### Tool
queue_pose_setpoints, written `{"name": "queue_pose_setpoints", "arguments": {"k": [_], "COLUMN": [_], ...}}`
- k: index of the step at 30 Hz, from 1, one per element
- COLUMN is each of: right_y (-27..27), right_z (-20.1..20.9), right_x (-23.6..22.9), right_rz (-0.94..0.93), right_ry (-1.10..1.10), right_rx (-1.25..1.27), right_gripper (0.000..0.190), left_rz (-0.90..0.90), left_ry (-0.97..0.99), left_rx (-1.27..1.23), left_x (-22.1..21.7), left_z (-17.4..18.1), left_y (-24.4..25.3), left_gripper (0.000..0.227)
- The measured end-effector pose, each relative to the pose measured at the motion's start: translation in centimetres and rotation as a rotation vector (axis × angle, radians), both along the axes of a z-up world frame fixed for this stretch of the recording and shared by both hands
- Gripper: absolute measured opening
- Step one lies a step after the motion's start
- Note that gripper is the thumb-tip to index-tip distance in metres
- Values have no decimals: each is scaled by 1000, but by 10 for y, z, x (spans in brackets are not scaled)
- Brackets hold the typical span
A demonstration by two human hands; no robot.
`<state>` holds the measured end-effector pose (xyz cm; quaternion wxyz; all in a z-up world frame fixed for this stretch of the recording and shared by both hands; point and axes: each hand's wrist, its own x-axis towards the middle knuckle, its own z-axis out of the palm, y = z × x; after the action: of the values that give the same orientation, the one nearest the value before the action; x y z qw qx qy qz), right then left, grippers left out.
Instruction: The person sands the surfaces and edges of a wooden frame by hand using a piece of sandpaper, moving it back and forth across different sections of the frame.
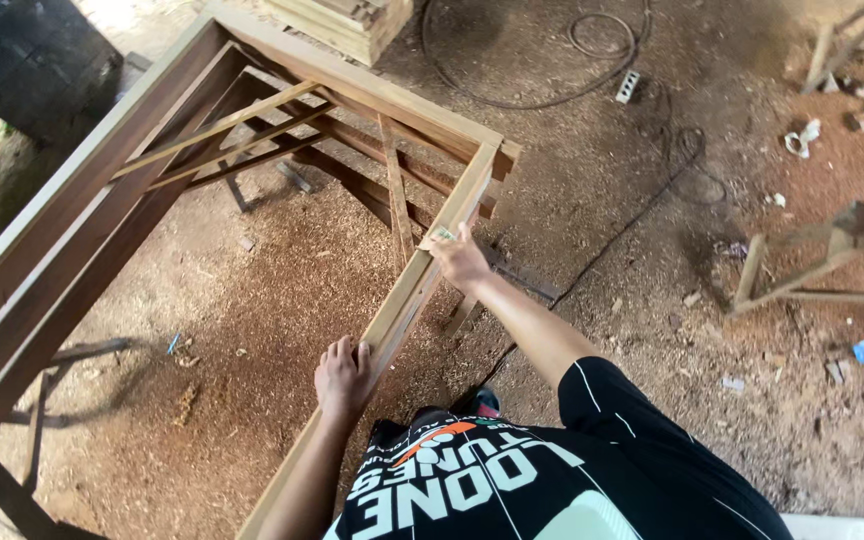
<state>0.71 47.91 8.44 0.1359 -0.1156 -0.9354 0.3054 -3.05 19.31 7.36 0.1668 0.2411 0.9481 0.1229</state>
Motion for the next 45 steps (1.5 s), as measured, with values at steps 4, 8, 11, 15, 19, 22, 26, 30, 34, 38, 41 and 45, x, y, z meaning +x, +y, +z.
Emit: {"name": "queue_pose_setpoints", "arguments": {"k": [4,8,11,15,19,22,26,30,34,38,41,45], "right_y": [-29,-32,-2,26,-15,-46,-31,15,0,-39,-32,30], "right_z": [-7,18,23,12,4,-3,-7,9,20,-10,-24,-12], "right_x": [-3,13,6,-3,-9,10,14,-6,-11,6,2,-16], "right_rz": [218,386,-7,146,319,380,336,111,107,303,321,31], "right_ry": [-304,-138,-215,-36,-247,18,156,-43,-525,154,279,-204], "right_rx": [183,-101,-736,-5,123,-134,-37,-7,241,46,108,-399], "right_gripper": [36,35,26,26,34,28,34,32,41,32,33,34], "left_rz": [6,23,7,58,37,36,55,36,39,-4,1,-31], "left_ry": [35,66,84,4,63,98,36,115,-55,89,-160,-66], "left_rx": [4,-52,-71,-89,-61,-72,-52,-22,-140,3,-75,-37], "left_x": [0,1,-2,0,-1,-1,0,-1,0,-1,-8,-12], "left_z": [-4,-10,-13,-15,-19,-19,-17,-10,-1,-10,-22,-26], "left_y": [-1,-1,1,3,1,-1,0,0,3,1,2,1], "left_gripper": [50,51,55,53,54,53,53,51,52,51,53,51]}}
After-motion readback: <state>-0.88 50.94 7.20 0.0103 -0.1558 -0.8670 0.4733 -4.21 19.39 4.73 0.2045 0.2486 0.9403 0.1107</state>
